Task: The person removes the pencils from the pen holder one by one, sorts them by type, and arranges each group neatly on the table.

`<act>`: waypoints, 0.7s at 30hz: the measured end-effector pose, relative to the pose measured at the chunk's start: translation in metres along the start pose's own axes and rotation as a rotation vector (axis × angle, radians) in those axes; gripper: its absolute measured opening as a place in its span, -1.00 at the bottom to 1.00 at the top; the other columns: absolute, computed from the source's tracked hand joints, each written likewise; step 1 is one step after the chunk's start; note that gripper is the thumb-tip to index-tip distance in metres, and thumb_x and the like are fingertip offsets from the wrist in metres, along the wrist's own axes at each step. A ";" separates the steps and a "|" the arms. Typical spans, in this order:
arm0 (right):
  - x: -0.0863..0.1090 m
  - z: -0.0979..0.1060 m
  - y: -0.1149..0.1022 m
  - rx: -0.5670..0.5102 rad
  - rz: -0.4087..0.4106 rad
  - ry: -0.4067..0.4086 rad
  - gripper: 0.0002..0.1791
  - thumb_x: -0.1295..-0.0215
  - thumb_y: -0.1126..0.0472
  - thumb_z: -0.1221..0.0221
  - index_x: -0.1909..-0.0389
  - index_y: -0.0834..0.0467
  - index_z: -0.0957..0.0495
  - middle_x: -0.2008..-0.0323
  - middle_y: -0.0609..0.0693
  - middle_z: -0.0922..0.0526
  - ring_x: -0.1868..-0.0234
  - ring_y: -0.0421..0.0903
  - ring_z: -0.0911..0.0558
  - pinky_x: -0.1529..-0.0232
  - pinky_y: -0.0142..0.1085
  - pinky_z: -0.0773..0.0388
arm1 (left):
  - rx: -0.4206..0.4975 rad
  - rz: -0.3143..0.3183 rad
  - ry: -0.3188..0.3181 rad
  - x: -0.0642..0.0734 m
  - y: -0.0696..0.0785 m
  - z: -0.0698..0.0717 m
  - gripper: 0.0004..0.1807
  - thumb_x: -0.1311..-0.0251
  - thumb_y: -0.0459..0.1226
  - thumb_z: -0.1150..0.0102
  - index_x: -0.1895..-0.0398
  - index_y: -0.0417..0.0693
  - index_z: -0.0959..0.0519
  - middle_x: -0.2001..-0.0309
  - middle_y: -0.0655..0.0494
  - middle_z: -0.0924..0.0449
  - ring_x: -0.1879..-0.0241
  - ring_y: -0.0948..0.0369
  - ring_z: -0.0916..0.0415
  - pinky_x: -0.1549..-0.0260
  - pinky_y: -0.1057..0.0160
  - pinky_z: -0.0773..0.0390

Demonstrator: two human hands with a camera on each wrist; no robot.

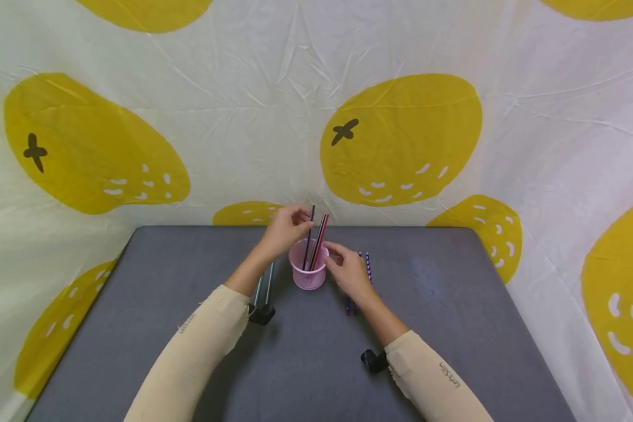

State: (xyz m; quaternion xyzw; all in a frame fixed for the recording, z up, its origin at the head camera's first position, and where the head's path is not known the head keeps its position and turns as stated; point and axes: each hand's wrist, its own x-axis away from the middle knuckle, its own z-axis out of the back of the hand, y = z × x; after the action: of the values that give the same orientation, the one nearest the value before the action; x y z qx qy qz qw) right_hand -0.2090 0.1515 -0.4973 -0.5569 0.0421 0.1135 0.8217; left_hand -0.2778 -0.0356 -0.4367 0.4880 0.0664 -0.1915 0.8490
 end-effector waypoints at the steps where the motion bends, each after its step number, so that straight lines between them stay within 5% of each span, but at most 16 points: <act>1: 0.000 0.000 0.000 -0.002 0.001 0.001 -0.60 -0.42 0.43 -0.21 -0.25 0.36 -0.56 -0.15 0.34 -0.67 -0.07 0.26 -0.73 0.04 -0.42 -0.67 | 0.013 -0.005 0.008 0.000 0.001 0.002 -0.78 -0.27 -0.41 -0.37 0.05 -0.31 -0.66 0.22 -0.14 -0.73 0.23 0.04 -0.67 0.17 0.20 -0.71; 9: 0.002 -0.001 -0.002 -0.015 0.030 -0.007 -0.58 -0.43 0.40 -0.22 -0.27 0.42 -0.53 -0.16 0.39 -0.65 -0.07 0.29 -0.72 0.01 -0.28 -0.73 | 0.116 -0.043 0.088 0.004 0.014 0.024 -0.74 -0.31 -0.39 -0.34 -0.02 -0.31 -0.65 0.20 -0.16 -0.70 0.22 0.05 -0.65 0.20 0.28 -0.71; 16: 0.001 0.001 -0.001 -0.006 0.018 -0.005 -0.59 -0.42 0.40 -0.23 -0.26 0.37 -0.56 -0.14 0.34 -0.67 -0.05 0.25 -0.73 0.05 -0.43 -0.68 | 0.232 -0.100 0.216 0.008 0.028 0.051 -0.75 -0.32 -0.39 -0.34 -0.01 -0.32 -0.63 0.23 -0.17 -0.65 0.28 0.09 -0.61 0.28 0.39 -0.68; 21: 0.001 0.000 0.002 0.001 -0.001 -0.012 -0.58 -0.43 0.40 -0.21 -0.28 0.36 -0.54 -0.17 0.34 -0.66 -0.09 0.25 -0.72 0.02 -0.43 -0.68 | 0.243 -0.105 0.226 0.014 0.029 0.068 -0.76 -0.31 -0.39 -0.35 0.00 -0.31 -0.65 0.25 -0.15 -0.63 0.31 0.16 -0.57 0.33 0.44 -0.64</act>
State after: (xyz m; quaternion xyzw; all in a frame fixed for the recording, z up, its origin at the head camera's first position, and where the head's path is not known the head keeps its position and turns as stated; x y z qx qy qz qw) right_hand -0.2082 0.1526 -0.4987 -0.5560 0.0370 0.1165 0.8222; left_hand -0.2590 -0.0845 -0.3822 0.6012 0.1634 -0.1860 0.7598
